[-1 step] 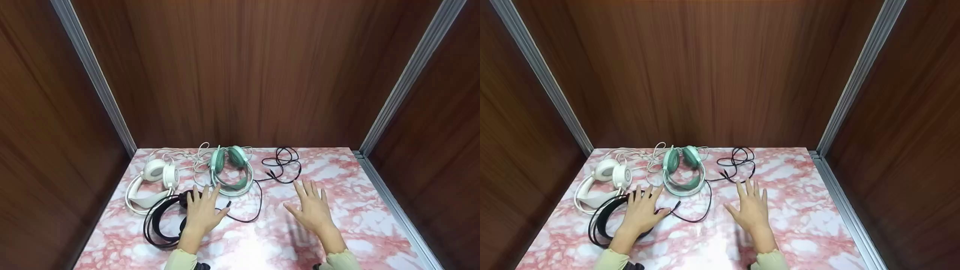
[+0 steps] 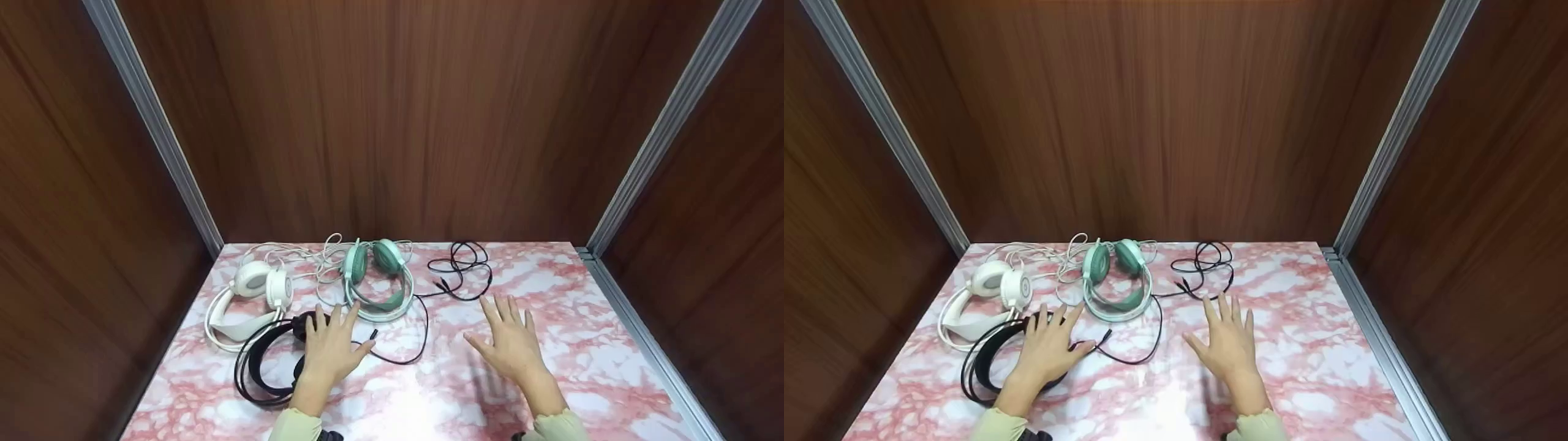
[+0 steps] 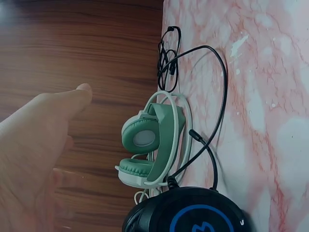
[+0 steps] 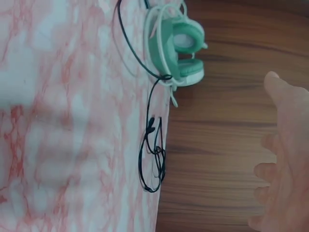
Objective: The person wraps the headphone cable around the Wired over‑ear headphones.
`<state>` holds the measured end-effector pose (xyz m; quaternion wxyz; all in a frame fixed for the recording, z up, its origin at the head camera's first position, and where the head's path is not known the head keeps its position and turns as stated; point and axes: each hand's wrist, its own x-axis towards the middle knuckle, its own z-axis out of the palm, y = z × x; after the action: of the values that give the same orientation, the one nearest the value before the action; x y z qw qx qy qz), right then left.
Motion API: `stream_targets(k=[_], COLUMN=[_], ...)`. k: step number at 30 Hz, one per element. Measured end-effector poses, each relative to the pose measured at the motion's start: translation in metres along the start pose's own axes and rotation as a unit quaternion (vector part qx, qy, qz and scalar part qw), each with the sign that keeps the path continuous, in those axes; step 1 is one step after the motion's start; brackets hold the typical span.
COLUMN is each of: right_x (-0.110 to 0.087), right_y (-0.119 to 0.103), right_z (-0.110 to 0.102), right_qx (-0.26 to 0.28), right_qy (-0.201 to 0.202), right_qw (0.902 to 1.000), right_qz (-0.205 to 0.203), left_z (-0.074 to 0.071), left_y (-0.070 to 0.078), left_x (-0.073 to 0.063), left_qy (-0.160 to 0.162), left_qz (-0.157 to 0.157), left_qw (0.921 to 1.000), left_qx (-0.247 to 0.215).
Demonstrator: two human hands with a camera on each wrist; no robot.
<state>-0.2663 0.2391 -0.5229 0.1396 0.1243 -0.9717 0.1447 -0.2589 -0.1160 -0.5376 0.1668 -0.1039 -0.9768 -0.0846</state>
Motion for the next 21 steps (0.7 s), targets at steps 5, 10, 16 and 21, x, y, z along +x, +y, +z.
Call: stream_targets(k=[5,10,16,21], right_x=[-0.003,-0.007,-0.017,-0.026], right_y=[0.004,0.01,0.017,0.017], right_z=[0.001,0.002,0.007,0.02], right_qx=[0.021,0.063,0.106,0.136], right_qy=[-0.01,-0.012,0.019,0.073], right_qw=[0.9997,0.9979,0.9941,0.9877], right_qz=[0.004,-0.003,-0.014,-0.023], left_z=[0.003,0.007,0.011,0.006], left_y=[-0.009,-0.023,-0.051,-0.085], left_x=[-0.008,-0.022,-0.048,-0.071], left_qy=[0.03,0.115,0.174,0.192], left_qz=[-0.004,-0.04,-0.141,-0.239], left_qw=[0.9988,0.9873,0.9641,0.9375], left_qx=[-0.039,-0.102,-0.142,-0.164])
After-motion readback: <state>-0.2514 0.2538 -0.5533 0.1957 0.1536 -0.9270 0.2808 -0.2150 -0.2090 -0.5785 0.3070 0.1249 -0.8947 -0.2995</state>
